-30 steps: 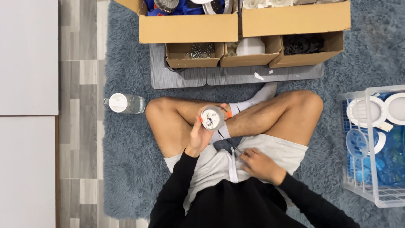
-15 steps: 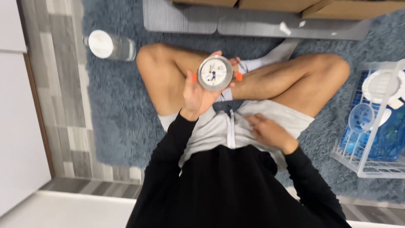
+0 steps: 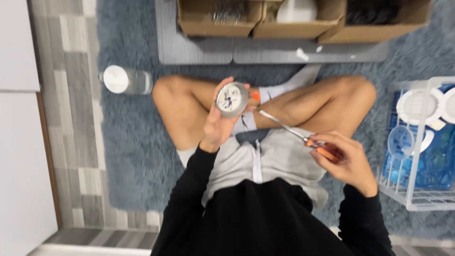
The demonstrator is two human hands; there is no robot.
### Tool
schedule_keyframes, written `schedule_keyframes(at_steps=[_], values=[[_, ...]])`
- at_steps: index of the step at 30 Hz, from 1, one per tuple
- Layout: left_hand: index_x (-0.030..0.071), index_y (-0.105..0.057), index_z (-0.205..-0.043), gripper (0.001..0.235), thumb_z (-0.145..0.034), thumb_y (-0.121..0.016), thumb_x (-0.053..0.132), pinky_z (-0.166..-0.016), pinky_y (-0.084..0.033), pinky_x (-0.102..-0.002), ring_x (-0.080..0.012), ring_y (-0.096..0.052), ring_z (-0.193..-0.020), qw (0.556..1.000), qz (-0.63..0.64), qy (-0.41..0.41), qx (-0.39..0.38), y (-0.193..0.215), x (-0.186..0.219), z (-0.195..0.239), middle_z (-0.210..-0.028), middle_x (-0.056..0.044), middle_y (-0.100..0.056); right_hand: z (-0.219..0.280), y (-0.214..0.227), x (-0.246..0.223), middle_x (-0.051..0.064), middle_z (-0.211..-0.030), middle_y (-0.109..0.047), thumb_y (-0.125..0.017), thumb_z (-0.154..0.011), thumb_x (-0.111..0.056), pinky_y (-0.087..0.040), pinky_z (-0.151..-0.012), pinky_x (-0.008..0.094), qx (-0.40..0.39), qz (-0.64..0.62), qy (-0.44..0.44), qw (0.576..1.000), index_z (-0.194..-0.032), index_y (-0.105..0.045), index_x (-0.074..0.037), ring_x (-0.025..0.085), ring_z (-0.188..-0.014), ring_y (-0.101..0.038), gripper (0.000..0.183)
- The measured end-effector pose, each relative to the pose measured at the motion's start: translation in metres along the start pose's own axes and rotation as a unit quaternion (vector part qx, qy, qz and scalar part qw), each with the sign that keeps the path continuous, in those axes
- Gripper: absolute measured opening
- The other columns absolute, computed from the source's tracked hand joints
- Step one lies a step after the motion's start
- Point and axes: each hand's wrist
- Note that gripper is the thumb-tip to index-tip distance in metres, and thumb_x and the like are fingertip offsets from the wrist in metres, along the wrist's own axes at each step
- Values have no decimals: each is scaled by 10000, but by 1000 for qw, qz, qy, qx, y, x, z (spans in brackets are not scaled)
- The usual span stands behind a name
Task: Assembling recessed LED ceiling light fixtures by fitting components together and using a screwdriver to secure them.
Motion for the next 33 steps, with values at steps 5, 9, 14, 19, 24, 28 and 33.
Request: schedule_keyframes(at_steps=[5, 9, 14, 19, 24, 28, 33], values=[[31, -172, -1711, 995, -970, -666, 475, -1077, -620, -568, -562, -539, -1448, 995, -32, -80, -48, 8, -10, -11, -1654, -423, -346, -15, -11, 8, 141, -1039, -852, -924, -802, -36, -613, -687, 345, 63, -78, 122, 987, -1091, -828, -49, 293, -835, -817, 305], [-9, -145, -1708, 1009, -963, -632, 465, -1037, -641, -558, -600, -540, -1418, 992, -52, -100, -58, 11, -8, -14, -1635, -451, -323, -22, -9, -5, 126, -1096, -868, -905, -849, -61, -620, -703, 318, 91, -53, 172, 979, -1054, -855, -96, 290, -852, -842, 214], [-13, -146, -1705, 993, -948, -673, 354, -1099, -594, -530, -597, -453, -1499, 984, -86, -138, -71, -12, 0, -15, -1670, -423, -304, -27, -14, -18, 116, -1147, -861, -901, -875, -87, -629, -738, 348, 113, -31, 192, 974, -1107, -851, -101, 299, -882, -839, 237], [11, -144, -1706, 1016, -917, -737, 251, -1168, -556, -517, -595, -388, -1567, 979, -100, -168, -62, -19, -2, -18, -1713, -402, -281, -26, -18, -18, 172, -1142, -848, -852, -938, -56, -623, -755, 411, 117, -38, 193, 973, -1148, -826, -42, 372, -907, -828, 212], [-9, -126, -1699, 1036, -901, -783, 70, -1205, -536, -540, -610, -334, -1591, 969, -99, -201, -100, -14, -2, -21, -1713, -415, -265, -25, -24, -12, 246, -1100, -841, -848, -971, -6, -609, -755, 388, 141, -48, 224, 963, -1103, -817, 28, 380, -886, -827, 140], [-6, -124, -1705, 1008, -908, -740, -31, -1201, -539, -554, -617, -319, -1597, 967, -101, -207, -109, -12, 0, -20, -1723, -412, -253, -24, -25, -8, 255, -1105, -836, -845, -992, -7, -600, -759, 383, 148, -51, 233, 960, -1102, -808, 41, 365, -880, -820, 126], [165, -277, -1722, 920, -904, -633, -63, -1292, -558, -558, -479, -454, -1646, 964, -205, -157, -69, -31, 16, -8, -1760, -235, -377, -17, -21, -15, 314, -1187, -770, -831, -888, 166, -670, -814, 337, 128, -35, 201, 971, -1158, -704, 138, 341, -958, -812, 299]])
Point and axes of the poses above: each hand's wrist, its own z-axis away from the middle knuckle, its own y-axis out of the back of the hand, x = y × z
